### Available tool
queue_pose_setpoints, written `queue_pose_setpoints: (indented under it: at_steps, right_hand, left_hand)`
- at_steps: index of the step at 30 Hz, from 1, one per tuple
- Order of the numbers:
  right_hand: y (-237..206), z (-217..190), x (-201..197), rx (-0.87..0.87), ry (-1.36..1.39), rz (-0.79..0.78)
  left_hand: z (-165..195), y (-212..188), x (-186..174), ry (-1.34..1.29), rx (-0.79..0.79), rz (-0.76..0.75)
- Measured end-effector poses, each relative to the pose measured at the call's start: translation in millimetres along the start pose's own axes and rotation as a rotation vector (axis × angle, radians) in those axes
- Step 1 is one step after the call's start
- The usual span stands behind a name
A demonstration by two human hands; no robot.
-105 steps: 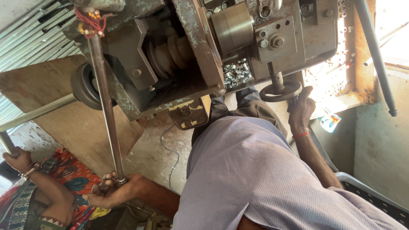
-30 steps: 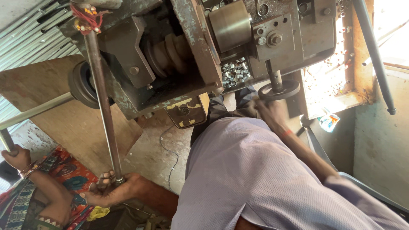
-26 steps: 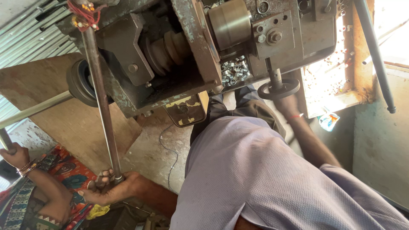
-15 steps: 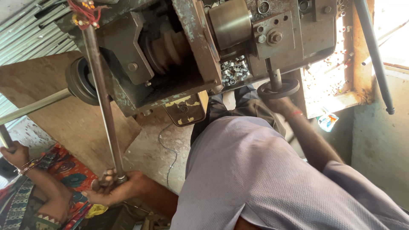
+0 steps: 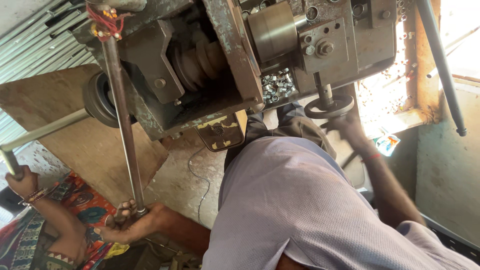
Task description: The person operates an industrial metalworking machine by turning a hand wheel and moving a lever to process metal cylinders while another person manages the processed parts.
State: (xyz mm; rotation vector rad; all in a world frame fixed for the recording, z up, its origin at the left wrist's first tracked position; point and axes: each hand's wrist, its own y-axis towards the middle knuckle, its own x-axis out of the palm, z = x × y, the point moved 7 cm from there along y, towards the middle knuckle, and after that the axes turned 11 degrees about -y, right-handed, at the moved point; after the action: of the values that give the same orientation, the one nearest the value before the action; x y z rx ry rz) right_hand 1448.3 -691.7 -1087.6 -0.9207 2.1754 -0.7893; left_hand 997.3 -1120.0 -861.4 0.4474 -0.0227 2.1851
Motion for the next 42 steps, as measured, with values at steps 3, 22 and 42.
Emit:
queue_pose_setpoints:
  at_steps: [3, 22, 42]
  right_hand:
    - [2, -3, -24, 0.206, 0.017, 0.113]
    - [-33, 11, -12, 0.214, 0.123, 0.666]
    - [-37, 36, -5, 0.289, -0.027, 0.598]
  left_hand:
    - [2, -4, 2, 0.013, 0.022, -0.045]
    - [7, -11, -1, 0.064, 0.014, -0.039]
    - [4, -16, -8, -0.001, 0.005, -0.064]
